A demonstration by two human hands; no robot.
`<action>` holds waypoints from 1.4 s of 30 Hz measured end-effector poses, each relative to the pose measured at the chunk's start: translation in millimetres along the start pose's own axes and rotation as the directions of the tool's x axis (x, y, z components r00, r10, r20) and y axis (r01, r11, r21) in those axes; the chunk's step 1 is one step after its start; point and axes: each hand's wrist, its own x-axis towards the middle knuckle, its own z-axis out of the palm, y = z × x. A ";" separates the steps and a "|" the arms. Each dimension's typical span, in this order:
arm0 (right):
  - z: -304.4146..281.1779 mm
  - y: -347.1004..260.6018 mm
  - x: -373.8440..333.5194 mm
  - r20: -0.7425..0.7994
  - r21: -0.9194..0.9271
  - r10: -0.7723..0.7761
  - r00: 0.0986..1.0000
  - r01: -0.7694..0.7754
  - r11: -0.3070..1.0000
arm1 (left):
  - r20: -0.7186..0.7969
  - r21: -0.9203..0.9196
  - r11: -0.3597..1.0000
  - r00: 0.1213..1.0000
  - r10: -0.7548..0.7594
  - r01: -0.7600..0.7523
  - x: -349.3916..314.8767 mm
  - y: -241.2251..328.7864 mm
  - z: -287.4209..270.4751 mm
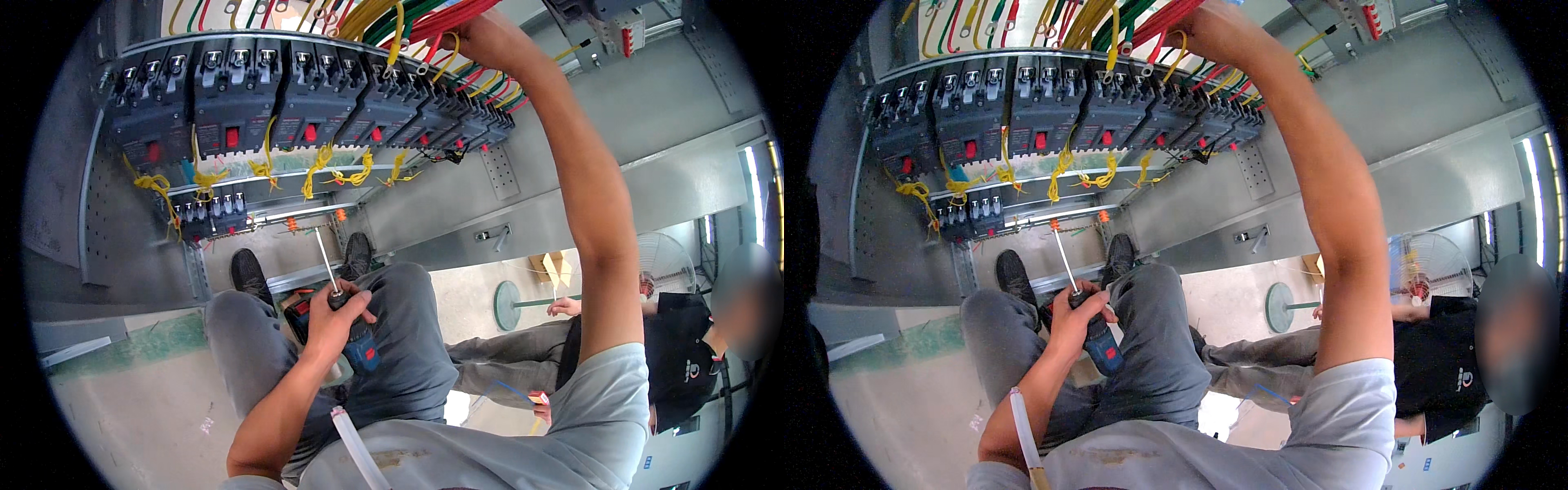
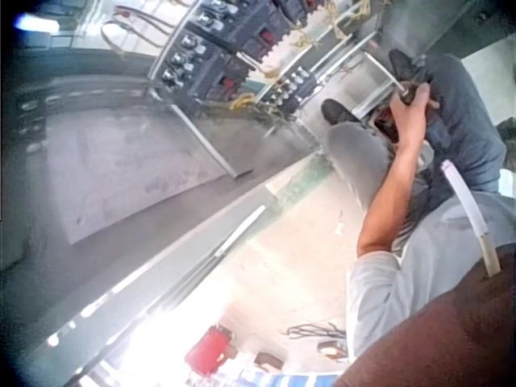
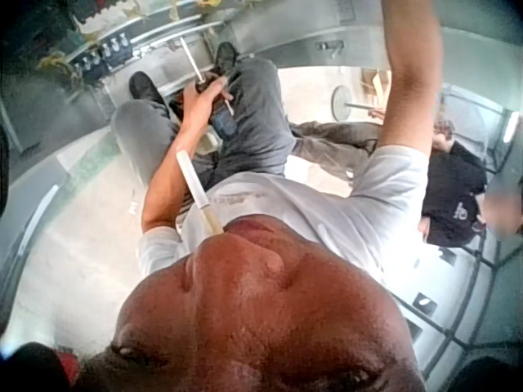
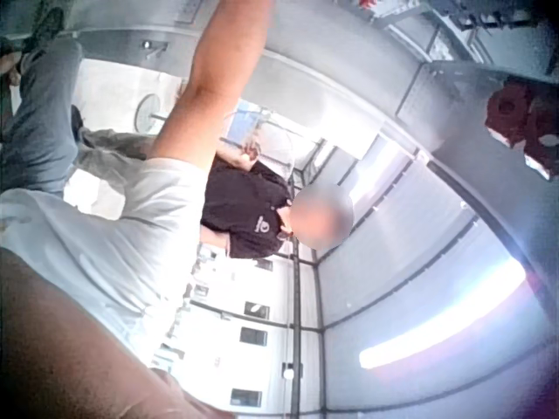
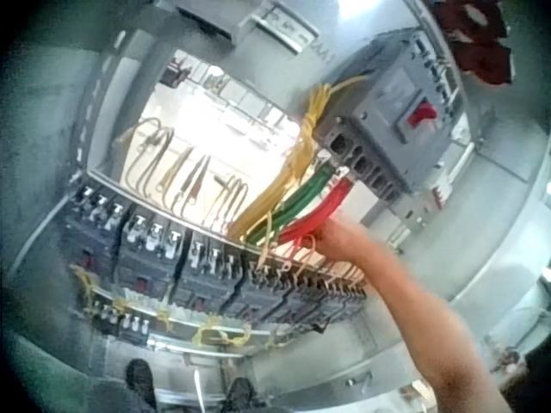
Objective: The person uses a cordless drill to secure components inside an open electrical panel. They repeatedly position wires and tighten screws on multiple circuit breakers while another person stands nearby.
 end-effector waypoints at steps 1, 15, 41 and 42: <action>-3.0 -1.2 3.0 0.050 0.003 -0.002 0.999 0.002 1.000 | 0.001 0.005 1.000 1.000 -0.006 0.006 -0.3 -0.2 0.0; -12.9 -17.7 2.0 0.188 -0.345 0.178 0.966 -0.105 0.933 | 0.011 0.006 1.000 1.000 0.005 -0.005 1.4 -0.1 6.1; 1.8 -24.4 -32.8 -0.219 0.274 0.419 0.881 -0.357 0.893 | 0.045 0.060 0.997 0.998 0.040 -0.043 -3.2 3.7 5.2; -0.7 -27.7 -32.0 -0.216 0.270 0.421 0.881 -0.361 0.893 | 0.044 0.054 0.997 0.998 0.049 -0.051 -2.1 5.0 4.3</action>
